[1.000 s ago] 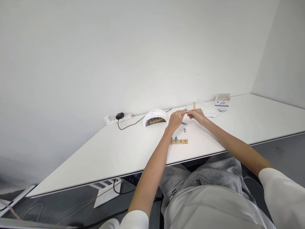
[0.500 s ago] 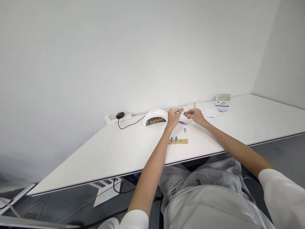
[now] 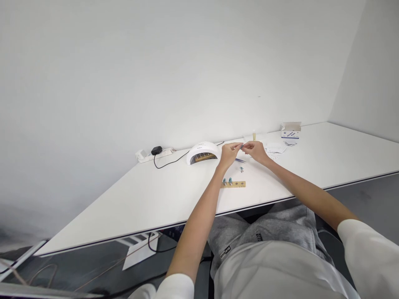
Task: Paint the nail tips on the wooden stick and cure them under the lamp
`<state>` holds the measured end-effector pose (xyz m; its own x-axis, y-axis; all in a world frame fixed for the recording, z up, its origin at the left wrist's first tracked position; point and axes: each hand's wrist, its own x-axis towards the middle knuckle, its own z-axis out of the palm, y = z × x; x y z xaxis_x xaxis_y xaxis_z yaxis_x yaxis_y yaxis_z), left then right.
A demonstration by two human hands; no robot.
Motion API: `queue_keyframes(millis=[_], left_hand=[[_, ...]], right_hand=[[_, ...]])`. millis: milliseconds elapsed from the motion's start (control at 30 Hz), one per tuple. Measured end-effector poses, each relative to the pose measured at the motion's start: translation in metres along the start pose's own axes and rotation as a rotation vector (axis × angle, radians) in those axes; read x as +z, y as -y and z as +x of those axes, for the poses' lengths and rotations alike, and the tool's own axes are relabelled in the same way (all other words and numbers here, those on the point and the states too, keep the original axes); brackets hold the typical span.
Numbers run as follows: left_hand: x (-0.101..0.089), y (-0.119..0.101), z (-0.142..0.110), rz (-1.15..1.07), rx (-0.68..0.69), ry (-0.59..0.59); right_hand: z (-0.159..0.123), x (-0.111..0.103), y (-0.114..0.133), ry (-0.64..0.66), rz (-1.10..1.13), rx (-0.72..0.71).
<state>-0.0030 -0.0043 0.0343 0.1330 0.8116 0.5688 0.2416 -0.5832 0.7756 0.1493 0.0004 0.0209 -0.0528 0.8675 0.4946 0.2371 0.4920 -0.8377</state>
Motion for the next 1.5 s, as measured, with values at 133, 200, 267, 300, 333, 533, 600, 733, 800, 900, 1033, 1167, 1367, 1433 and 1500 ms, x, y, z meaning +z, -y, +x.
queue_keyframes(millis=[133, 200, 267, 300, 333, 533, 600, 733, 800, 900, 1033, 1167, 1367, 1433, 1500], left_hand=[[0.000, -0.001, 0.001, 0.007, -0.005, -0.011], [0.000, -0.002, 0.001, 0.018, -0.006, -0.012], [0.000, -0.002, 0.001, 0.020, -0.005, -0.014], [0.000, -0.002, 0.001, 0.017, -0.003, -0.015], [0.000, -0.002, 0.002, 0.013, 0.000, -0.015], [0.000, -0.002, 0.001, -0.015, 0.024, -0.018], [0.000, -0.003, 0.001, -0.025, 0.027, -0.019], [0.000, -0.004, 0.001, -0.036, 0.021, -0.028], [0.001, -0.005, 0.001, -0.033, 0.020, -0.029], [0.001, -0.004, 0.001, -0.022, 0.021, -0.028], [0.000, -0.001, 0.002, -0.002, 0.023, -0.062], [-0.005, 0.003, 0.005, 0.007, 0.010, -0.150], [-0.002, 0.002, 0.004, 0.005, 0.012, -0.116], [0.001, 0.000, 0.002, 0.006, 0.012, -0.094], [0.003, -0.001, 0.001, 0.013, 0.011, -0.089]], right_hand=[[0.000, 0.002, 0.001, -0.023, 0.012, 0.019], [-0.001, 0.002, 0.003, -0.034, 0.020, 0.029], [-0.001, 0.001, 0.004, -0.047, 0.029, 0.042], [-0.001, 0.001, 0.005, -0.053, 0.034, 0.049], [-0.001, 0.000, 0.005, -0.060, 0.038, 0.055], [-0.002, 0.001, 0.007, -0.103, 0.042, 0.084], [-0.002, 0.001, 0.008, -0.120, 0.045, 0.092], [-0.001, 0.001, 0.008, -0.157, 0.061, 0.098], [0.000, 0.000, 0.007, -0.173, 0.067, 0.093], [0.001, -0.002, 0.005, -0.184, 0.070, 0.092], [0.000, -0.004, 0.008, -0.176, 0.058, 0.091], [-0.001, -0.003, 0.010, -0.099, 0.034, 0.056], [-0.001, 0.002, 0.004, -0.046, 0.015, -0.010], [-0.001, 0.002, 0.003, -0.062, 0.004, -0.016], [-0.002, 0.002, 0.004, -0.078, -0.005, -0.016]])
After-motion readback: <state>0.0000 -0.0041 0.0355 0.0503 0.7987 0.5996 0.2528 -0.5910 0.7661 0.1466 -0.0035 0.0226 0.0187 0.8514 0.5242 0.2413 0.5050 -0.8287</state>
